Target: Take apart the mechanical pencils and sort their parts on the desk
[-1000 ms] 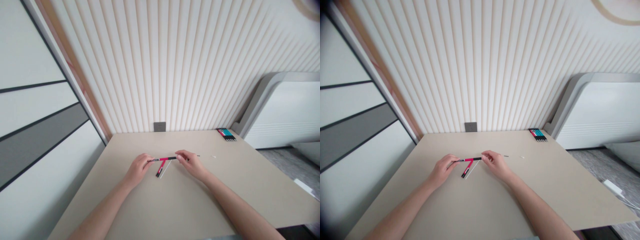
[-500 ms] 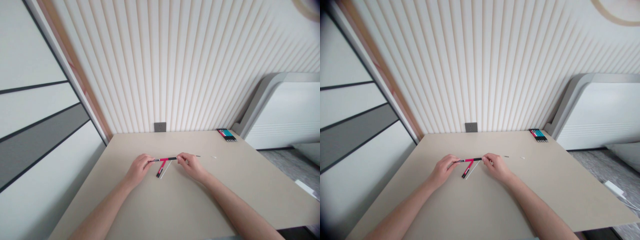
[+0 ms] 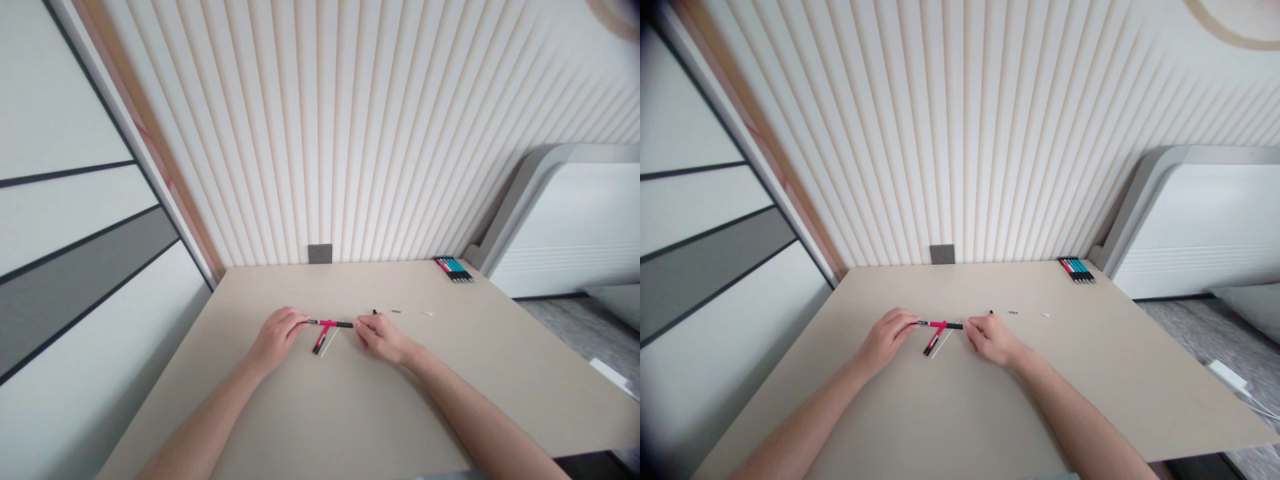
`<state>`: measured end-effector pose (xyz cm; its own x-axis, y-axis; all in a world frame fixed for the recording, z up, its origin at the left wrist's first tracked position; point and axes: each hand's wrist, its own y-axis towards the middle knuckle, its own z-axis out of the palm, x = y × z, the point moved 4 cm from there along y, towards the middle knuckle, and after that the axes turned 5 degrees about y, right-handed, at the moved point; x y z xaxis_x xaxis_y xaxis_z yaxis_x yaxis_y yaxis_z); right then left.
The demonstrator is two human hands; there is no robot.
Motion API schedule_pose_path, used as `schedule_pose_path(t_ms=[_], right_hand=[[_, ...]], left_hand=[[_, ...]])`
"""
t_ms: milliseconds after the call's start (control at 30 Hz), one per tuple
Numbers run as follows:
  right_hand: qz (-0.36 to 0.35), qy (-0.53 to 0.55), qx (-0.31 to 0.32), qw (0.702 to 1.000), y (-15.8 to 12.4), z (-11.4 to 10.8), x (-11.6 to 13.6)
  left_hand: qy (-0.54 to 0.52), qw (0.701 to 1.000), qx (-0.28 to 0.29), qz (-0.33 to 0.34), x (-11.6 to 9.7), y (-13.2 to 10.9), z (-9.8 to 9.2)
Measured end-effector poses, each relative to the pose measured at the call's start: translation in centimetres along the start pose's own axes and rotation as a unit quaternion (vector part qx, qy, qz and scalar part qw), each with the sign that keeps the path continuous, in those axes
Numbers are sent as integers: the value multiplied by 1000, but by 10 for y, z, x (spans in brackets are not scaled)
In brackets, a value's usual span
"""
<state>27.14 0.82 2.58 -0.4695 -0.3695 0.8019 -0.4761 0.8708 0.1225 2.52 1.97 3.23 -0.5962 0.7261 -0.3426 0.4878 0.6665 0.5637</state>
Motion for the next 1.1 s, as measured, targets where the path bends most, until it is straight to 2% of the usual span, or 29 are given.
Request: schedule_pose_path(t_ms=[233,400,567,767,867,933,1000,1100], right_hand=[[-79,-55,-95,991,3,-7,3],[-100,-95,-89,986,1,-8,6],[-95,-78,-32,992,0,-1,8],[-134,-82,-92,983,2,-3,6],[-147,-84,-110,979,2,-5,6],[-149,-81,-125,978,2,-8,6],[-141,-81,-143,976,2,-11,5],[-122,-82,-156,977,2,-14,3]], left_hand=[[-6,1000,-8,-12,1,0,0],[-8,1000,-3,-10,0,0,-1],[3,1000,-8,-6,-1,1,-3],[-16,1000,-15,-20,1,0,-1],[-63,997,-3,-40,1,0,2],[-115,990,10,-79,1,0,3],[-185,974,37,-129,1,-1,4],[-304,932,76,-180,1,-3,5]])
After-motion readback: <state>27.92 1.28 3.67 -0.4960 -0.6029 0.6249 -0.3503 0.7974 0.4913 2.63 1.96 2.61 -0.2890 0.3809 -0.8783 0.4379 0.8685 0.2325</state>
